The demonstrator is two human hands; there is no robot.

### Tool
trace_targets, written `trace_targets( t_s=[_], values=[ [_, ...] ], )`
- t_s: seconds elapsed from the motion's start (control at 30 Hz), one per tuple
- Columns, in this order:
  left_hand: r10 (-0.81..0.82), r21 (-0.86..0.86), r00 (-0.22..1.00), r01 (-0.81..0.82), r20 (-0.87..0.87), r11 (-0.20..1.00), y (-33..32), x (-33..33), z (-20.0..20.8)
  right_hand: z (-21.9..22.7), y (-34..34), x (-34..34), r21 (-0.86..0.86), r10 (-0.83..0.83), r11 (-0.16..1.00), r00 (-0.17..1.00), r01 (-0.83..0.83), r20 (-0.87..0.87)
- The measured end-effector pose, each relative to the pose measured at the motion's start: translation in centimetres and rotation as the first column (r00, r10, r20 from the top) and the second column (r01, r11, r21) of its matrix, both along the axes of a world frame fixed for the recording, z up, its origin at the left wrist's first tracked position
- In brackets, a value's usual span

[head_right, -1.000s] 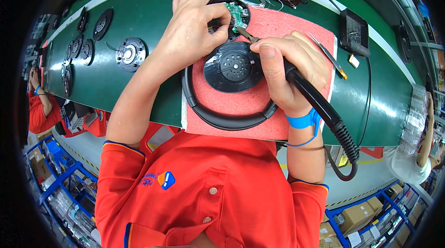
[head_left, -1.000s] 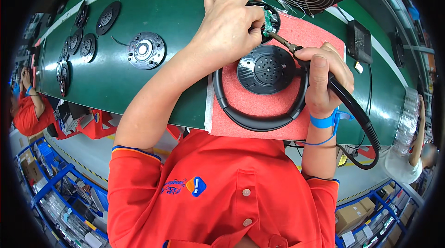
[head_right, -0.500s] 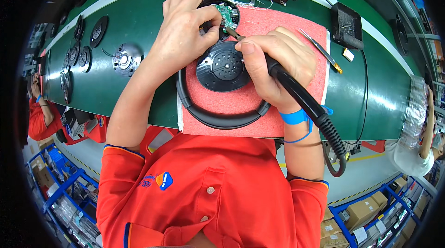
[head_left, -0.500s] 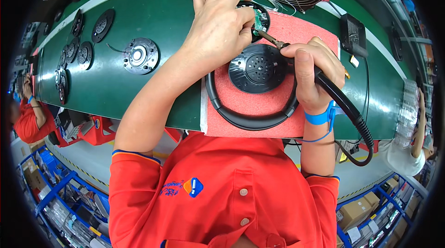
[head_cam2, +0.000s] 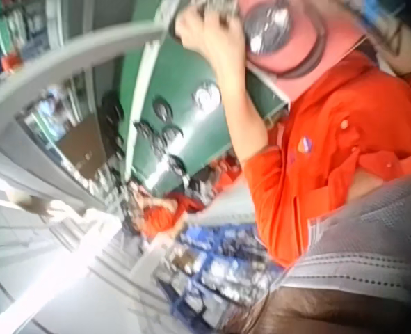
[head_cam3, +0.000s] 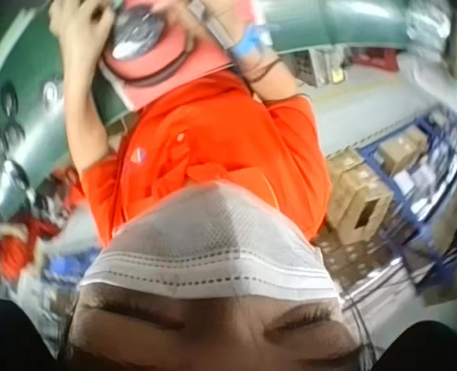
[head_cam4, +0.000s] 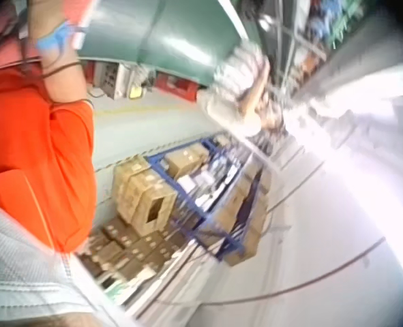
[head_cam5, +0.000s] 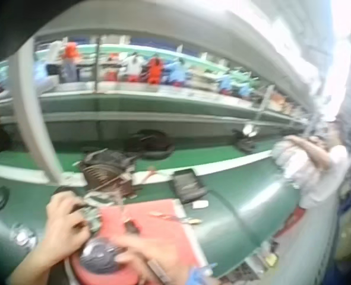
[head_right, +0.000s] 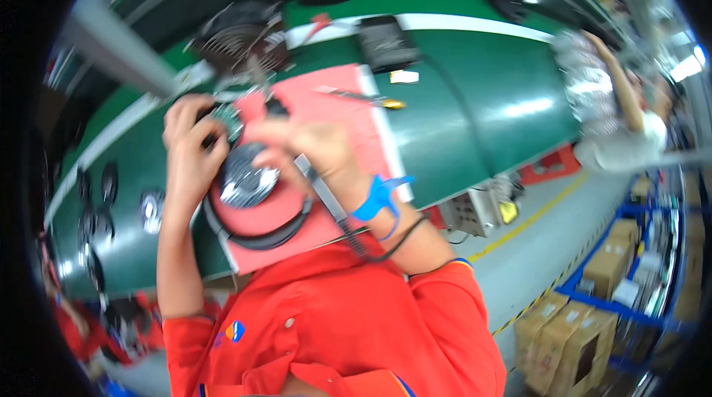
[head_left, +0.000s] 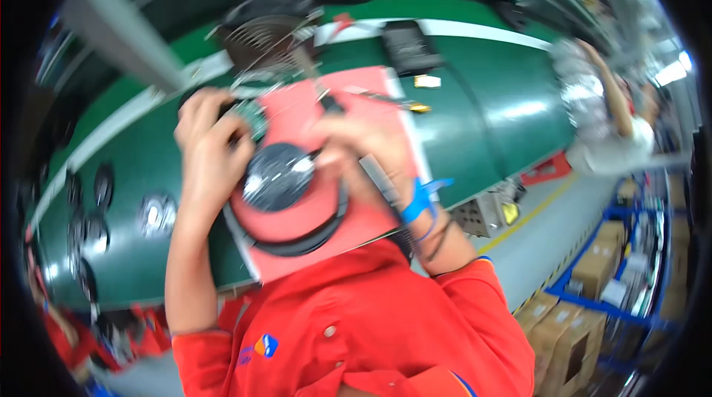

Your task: Soldering components onto a circular speaker or headphone PCB.

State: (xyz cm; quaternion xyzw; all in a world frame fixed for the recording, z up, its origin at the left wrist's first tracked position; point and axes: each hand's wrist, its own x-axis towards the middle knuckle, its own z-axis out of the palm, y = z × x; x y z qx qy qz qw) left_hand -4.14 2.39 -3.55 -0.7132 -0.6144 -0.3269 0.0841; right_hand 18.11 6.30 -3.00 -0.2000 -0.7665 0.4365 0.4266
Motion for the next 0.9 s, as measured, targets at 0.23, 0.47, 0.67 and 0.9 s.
trace_targets(
  t_s=[0.23,0.47,0.67,0.9],
  values=[
    [0.014,-0.158,0.983,0.015,0.183,0.987,-0.8,0.1,0.5,-1.8,-4.7,4.3,0.210,0.153,0.960,0.975,-0.186,0.164],
    [-0.047,-0.147,0.829,0.155,0.557,0.977,-1.0,-1.8,-1.5,-0.2,-5.2,5.8,0.257,0.295,0.907,0.940,-0.332,0.173],
    [-0.074,0.074,0.710,0.030,0.700,0.997,-1.0,-3.0,-1.1,6.3,-4.2,11.4,0.357,0.225,0.887,0.949,-0.293,0.220],
    [-0.076,0.053,0.804,0.055,0.590,0.997,-0.3,-1.2,-0.6,12.1,3.4,15.0,0.568,-0.246,0.817,0.949,0.095,0.196]
  ],
)
